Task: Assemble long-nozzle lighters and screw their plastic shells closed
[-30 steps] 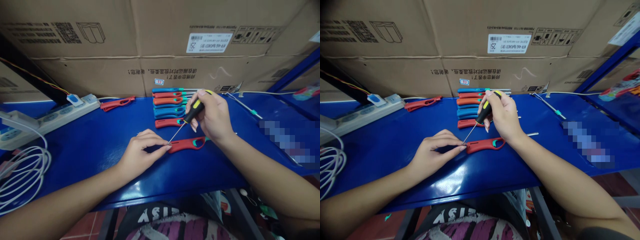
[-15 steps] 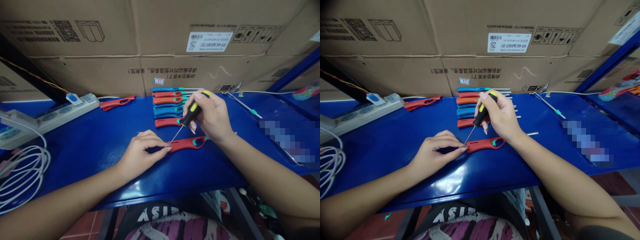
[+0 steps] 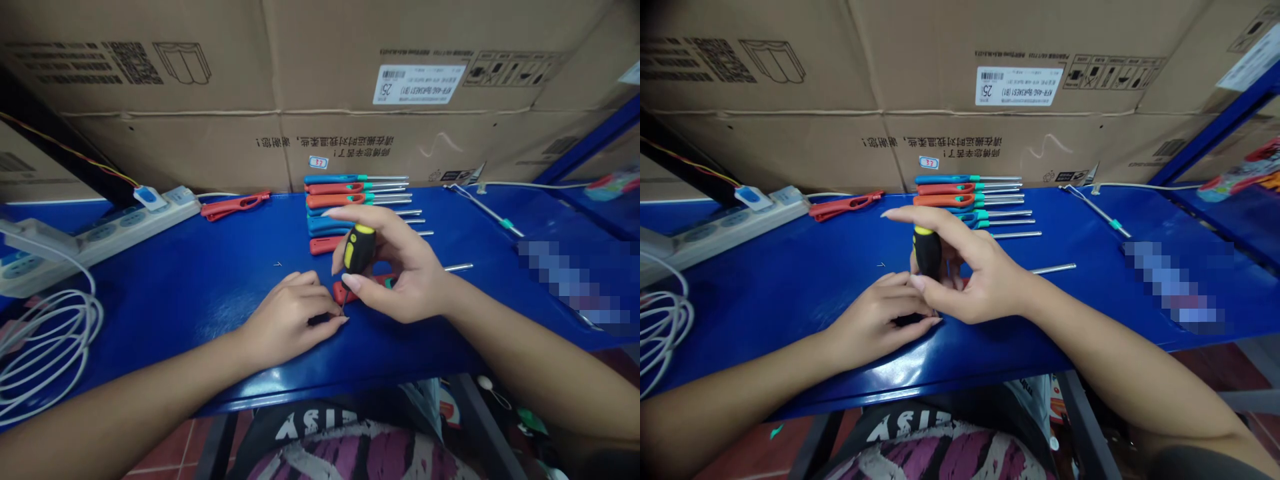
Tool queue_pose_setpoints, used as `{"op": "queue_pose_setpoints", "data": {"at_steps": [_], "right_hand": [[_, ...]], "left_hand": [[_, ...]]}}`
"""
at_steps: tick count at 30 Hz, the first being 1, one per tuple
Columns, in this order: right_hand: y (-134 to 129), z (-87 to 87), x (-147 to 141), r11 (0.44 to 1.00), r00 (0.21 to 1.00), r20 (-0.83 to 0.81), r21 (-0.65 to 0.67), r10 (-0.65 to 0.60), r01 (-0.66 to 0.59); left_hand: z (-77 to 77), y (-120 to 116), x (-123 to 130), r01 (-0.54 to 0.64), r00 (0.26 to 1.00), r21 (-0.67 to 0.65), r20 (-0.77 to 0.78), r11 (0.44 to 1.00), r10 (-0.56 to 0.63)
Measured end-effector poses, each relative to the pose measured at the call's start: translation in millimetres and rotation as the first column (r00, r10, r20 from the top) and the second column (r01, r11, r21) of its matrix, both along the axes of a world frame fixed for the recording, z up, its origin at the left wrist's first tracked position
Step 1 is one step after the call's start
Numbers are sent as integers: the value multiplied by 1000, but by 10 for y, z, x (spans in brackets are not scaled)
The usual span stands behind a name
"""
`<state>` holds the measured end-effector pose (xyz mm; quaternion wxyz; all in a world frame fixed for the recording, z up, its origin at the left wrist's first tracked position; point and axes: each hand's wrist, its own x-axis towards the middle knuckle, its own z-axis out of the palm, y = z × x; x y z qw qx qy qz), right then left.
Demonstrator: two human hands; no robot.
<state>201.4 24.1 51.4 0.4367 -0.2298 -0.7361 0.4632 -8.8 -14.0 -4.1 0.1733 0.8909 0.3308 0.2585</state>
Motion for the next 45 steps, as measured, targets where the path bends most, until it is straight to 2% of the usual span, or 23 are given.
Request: {"op": "queue_pose_setpoints", "data": {"at_steps": [3, 6, 8, 11, 14, 18, 23, 30, 35, 45], "right_hand": [[-19, 23, 4, 1000, 1000, 0, -8, -13, 13], [-12, 28, 1, 989, 993, -6, 94, -117, 117], [12, 18, 3, 969, 986, -23, 183, -164, 166], [66, -5, 16, 939, 975, -58, 264, -212, 220], [115, -28, 30, 935, 966, -61, 244, -252, 259], [168, -71, 41, 924, 974, -42, 311, -221, 223], [213, -132, 56, 888, 985, -28, 430, -168, 164], [186, -121, 56, 878, 991, 11, 465, -136, 116], [178, -136, 59, 847, 992, -15, 520, -124, 113], [186, -155, 82, 841, 986, 39, 529, -161, 117]], "left_hand": [[10, 4, 8, 4, 999, 0, 41, 1000, -4], [52, 18, 21, -6, 990, -9, 142, 1000, 7], [74, 32, 26, -63, 981, -15, 185, 998, 65], [59, 59, 26, -139, 977, -37, 157, 990, 143], [-8, 87, 21, -127, 985, -68, 111, 990, 134], [-83, 111, 21, -118, 989, -91, 79, 989, 126], [-91, 121, 23, -110, 991, -90, 60, 990, 116], [-88, 129, 18, -93, 994, -105, 48, 990, 98], [-86, 136, 27, -87, 995, -101, 47, 991, 92], [-80, 125, 19, -99, 994, -96, 42, 991, 103]]}}
